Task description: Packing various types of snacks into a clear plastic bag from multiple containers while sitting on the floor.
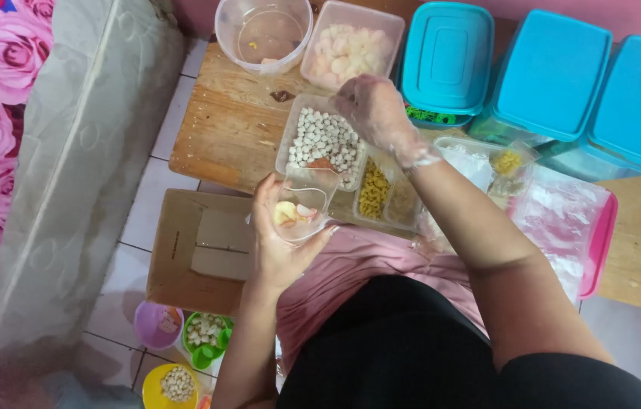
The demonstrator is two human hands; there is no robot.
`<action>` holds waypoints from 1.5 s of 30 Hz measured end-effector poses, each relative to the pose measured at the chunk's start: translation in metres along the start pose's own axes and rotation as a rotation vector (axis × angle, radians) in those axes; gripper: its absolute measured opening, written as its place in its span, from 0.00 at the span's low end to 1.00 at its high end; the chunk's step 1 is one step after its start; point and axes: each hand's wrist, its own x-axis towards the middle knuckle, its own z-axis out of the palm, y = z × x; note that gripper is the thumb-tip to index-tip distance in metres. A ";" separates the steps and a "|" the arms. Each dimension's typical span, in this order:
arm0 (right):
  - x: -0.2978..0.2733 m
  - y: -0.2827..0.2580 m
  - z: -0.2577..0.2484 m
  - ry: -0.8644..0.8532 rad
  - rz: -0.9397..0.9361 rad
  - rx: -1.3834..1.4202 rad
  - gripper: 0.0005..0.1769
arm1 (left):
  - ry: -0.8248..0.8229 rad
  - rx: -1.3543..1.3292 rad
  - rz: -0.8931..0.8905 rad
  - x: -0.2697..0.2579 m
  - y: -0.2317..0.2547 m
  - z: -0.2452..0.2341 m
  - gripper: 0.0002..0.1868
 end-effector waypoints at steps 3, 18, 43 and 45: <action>-0.077 -0.049 -0.041 0.183 -0.383 0.290 0.06 | 0.069 0.190 0.097 -0.002 -0.016 0.008 0.59; -0.203 -0.088 -0.135 0.019 -0.555 0.014 0.05 | -0.059 -0.056 0.211 -0.009 0.020 0.081 0.75; -0.269 -0.012 -0.188 -0.681 0.032 0.270 0.50 | -0.623 -1.454 -0.560 -0.077 -0.061 0.142 0.27; -0.278 0.014 -0.171 -0.727 -0.156 0.486 0.50 | -0.446 -1.276 -0.567 -0.083 -0.057 0.152 0.20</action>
